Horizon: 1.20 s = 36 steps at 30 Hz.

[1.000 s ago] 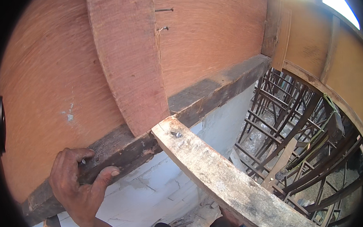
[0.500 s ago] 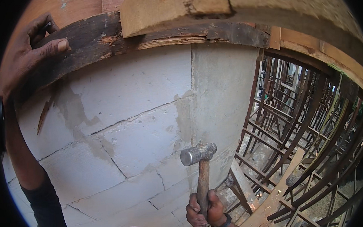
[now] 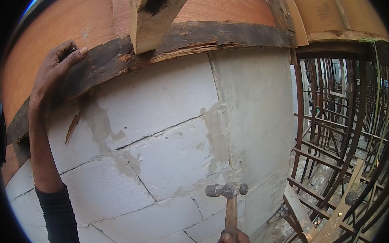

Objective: The person hammers nails into wooden beams of a building frame while standing on an elevated scaffolding, taking new nails from a container.

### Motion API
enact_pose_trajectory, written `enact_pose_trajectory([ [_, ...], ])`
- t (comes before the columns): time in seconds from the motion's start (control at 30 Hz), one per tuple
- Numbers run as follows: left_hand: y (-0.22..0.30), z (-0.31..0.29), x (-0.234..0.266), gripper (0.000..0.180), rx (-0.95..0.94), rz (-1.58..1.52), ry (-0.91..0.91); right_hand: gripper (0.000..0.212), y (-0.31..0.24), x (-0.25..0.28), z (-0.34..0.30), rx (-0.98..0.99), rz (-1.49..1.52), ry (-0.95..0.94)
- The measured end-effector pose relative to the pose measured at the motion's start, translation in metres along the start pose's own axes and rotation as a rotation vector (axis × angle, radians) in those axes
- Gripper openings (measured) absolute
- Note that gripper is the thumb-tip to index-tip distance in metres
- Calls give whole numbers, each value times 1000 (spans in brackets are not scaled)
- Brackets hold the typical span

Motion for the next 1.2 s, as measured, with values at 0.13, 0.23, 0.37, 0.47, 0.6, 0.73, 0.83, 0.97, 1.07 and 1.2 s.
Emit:
enact_pose_trajectory([
  [0.13, -18, 2, 21, 37, -98, -91, 158, 30, -15, -2, 1, 118, -101, 81],
  [0.23, -8, -1, 34, 31, -241, -5, 303, 26, -21, -6, 1, 117, -83, 110],
  [0.37, -8, -9, 33, 28, -253, -109, 406, 27, -28, 1, 2, 156, -110, 153],
  [0.47, 15, -23, 37, 26, -420, -33, 593, 26, -37, 6, 1, 199, -232, 215],
  [0.6, 46, -53, 28, 19, -544, 140, 576, 36, -32, 3, 5, 107, -342, 227],
  [0.73, 129, -105, -50, 34, -1105, 366, 426, 42, -23, 10, 14, 67, -444, 246],
  [0.83, 139, -91, -84, 34, -1179, 321, 384, 46, -15, 14, 18, -12, -482, 230],
  [0.97, 139, -71, -84, 33, -1137, 319, 364, 46, -12, 11, 18, -37, -586, 204],
  [1.07, 137, -72, -85, 33, -1171, 353, 358, 47, -9, 11, 20, -52, -672, 192],
  [1.2, 141, -78, -83, 32, -1197, 377, 371, 49, -8, 13, 23, -47, -688, 183],
])
Point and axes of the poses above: each hand's wrist, its own z-axis towards the middle knuckle, its own x-axis out of the back of the hand, y = z × x, the point moved 10 cm from there along z, towards the middle knuckle, and after that the axes turned 6 degrees about -y, right-handed, at the moved point
